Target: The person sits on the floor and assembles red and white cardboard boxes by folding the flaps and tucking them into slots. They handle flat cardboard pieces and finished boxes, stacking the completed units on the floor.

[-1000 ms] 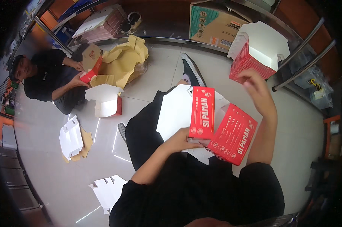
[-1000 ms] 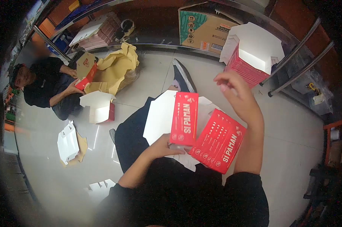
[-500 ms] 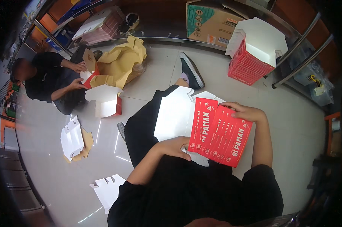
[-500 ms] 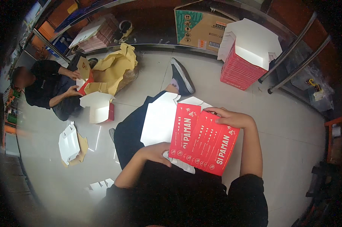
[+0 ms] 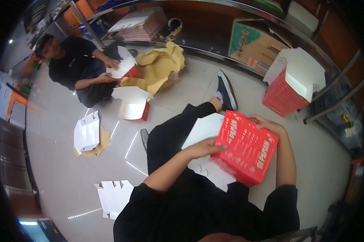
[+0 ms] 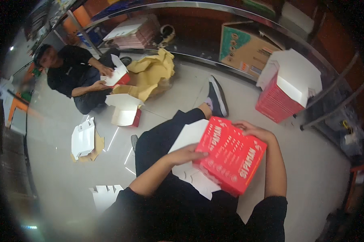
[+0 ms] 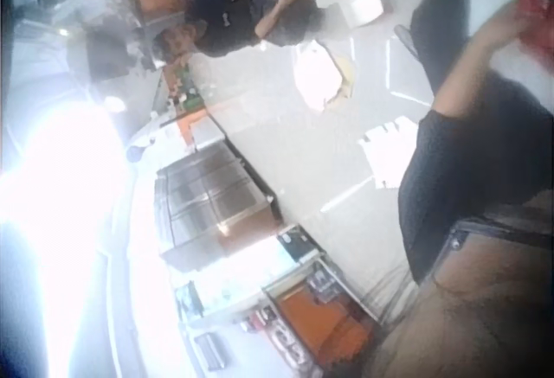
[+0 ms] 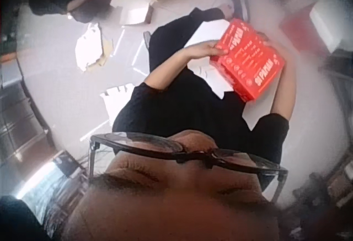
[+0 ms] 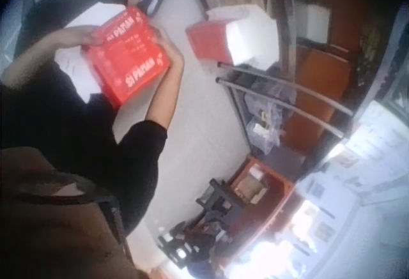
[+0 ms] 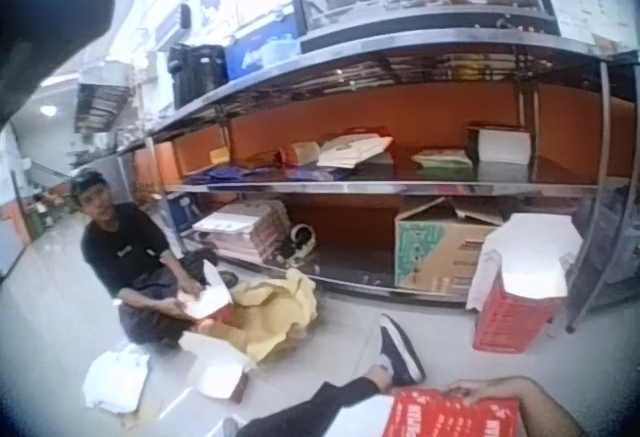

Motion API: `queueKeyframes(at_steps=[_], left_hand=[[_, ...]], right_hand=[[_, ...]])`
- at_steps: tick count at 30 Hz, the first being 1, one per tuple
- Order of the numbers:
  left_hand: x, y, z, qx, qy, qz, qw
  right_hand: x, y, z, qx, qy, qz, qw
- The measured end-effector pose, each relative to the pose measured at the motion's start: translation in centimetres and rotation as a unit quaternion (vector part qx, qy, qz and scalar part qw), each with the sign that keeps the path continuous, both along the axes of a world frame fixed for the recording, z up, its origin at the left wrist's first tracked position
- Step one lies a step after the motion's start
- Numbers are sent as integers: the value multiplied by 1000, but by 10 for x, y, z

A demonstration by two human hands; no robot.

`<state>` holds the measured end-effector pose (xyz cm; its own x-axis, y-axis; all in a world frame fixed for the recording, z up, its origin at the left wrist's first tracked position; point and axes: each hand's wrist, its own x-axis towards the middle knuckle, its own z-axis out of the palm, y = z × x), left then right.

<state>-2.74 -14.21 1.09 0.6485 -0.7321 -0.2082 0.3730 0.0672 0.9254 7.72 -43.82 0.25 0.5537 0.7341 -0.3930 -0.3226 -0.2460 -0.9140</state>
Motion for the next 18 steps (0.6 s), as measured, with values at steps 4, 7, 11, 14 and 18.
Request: queueKeyframes(at_steps=[4, 7, 11, 14, 18], left_hand=[[-15, 6, -22, 85, -14, -192, 978], [-39, 1, -39, 1, 8, -114, 993], [-33, 5, -16, -1, 7, 17, 1000], [9, -4, -24, 157, -163, 238, 945], [72, -32, -40, 17, -331, 254, 909]], right_hand=[[-22, -2, -7, -4, 26, 41, 999], [-42, 0, -11, 65, 66, -7, 996], [-47, -1, -4, 79, 98, -4, 992], [-52, 13, 8, 97, 105, -29, 989], [-53, 13, 3, 76, 60, -57, 994]])
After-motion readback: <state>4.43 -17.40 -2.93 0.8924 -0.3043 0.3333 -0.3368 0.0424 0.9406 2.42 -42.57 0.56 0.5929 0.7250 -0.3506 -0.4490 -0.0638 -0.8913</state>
